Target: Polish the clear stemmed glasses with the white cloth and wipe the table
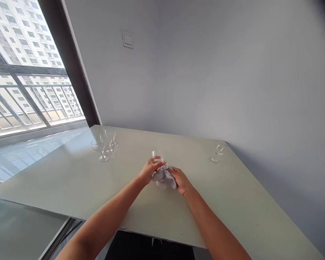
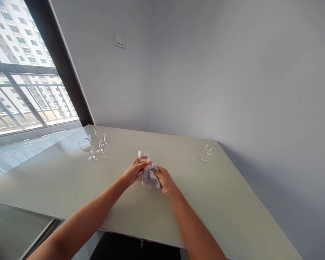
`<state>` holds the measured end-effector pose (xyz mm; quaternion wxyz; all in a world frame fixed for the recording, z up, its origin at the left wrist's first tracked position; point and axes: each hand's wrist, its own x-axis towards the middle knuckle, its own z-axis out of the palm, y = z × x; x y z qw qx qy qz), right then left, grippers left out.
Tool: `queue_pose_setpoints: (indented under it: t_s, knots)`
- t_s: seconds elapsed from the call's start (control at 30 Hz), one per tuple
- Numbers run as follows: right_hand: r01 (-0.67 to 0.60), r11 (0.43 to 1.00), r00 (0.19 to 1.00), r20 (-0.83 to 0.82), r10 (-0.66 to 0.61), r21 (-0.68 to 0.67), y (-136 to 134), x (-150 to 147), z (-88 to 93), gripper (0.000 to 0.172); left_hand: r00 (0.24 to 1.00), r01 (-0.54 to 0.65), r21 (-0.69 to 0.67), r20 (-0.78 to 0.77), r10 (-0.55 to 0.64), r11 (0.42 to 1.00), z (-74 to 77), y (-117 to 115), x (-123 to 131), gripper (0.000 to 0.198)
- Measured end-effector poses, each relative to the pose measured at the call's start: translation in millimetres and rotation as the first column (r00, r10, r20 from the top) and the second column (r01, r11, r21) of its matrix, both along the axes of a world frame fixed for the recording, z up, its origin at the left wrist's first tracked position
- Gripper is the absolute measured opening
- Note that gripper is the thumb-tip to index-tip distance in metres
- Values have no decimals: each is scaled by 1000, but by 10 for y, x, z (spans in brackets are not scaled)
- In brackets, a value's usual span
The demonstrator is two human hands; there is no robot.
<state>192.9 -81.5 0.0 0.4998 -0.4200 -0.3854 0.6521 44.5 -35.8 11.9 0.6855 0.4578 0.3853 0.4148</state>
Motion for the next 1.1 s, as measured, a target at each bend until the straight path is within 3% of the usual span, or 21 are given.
queue_pose_setpoints:
  t_s: [0.07,0.13,0.23,0.3,0.33,0.37,0.43,0.53,0.63,0.7,0.83,0.97,1.03,1.1]
  knots:
    - [159,985,975,148,-167,69,10,42,-9,31,999,-44,-40,26,45,998,-51,62,-35,52]
    - [203,945,912,301,-278,258,-9,52,-5,28,993,-62,-81,92,70,995,-97,114,-75,44]
    - [-59,806,792,519,-321,589,-77,-9,31,19,984,-31,-143,171,56,989,-145,137,-112,35]
    - [-236,711,713,615,-336,662,-118,-69,56,19,976,20,-174,217,19,985,-154,110,-108,32]
    - [-273,695,702,632,-328,665,-130,-92,62,19,971,44,-184,239,1,982,-148,88,-99,30]
    - [-269,704,719,623,-307,657,-134,-108,61,18,966,66,-188,260,-15,980,-137,63,-84,28]
    - [-160,775,822,517,-238,612,-119,-116,37,13,954,90,-189,298,-31,978,-102,15,-45,25]
    - [86,916,972,170,-164,392,-67,-120,-30,17,927,55,-234,374,38,971,-46,-37,28,26]
    - [145,976,985,-117,-127,162,-34,-174,-68,28,884,-71,-243,435,174,968,-25,-76,86,29]
    - [90,990,985,-155,-73,109,-42,-236,-64,33,876,-176,-154,426,227,972,-27,-106,101,33]
    - [32,999,998,-62,-31,15,-105,-346,-70,42,933,-313,136,232,277,940,-9,-177,79,50]
    - [-71,995,986,146,79,-64,-150,-339,-138,43,918,-394,321,97,384,861,56,-187,20,54]
    - [-141,990,931,336,143,-30,-143,-277,-156,38,903,-423,358,93,419,832,79,-150,-23,54]
    - [-76,988,803,596,-17,131,-115,-197,-146,31,892,-442,388,93,442,809,78,-105,-63,56]
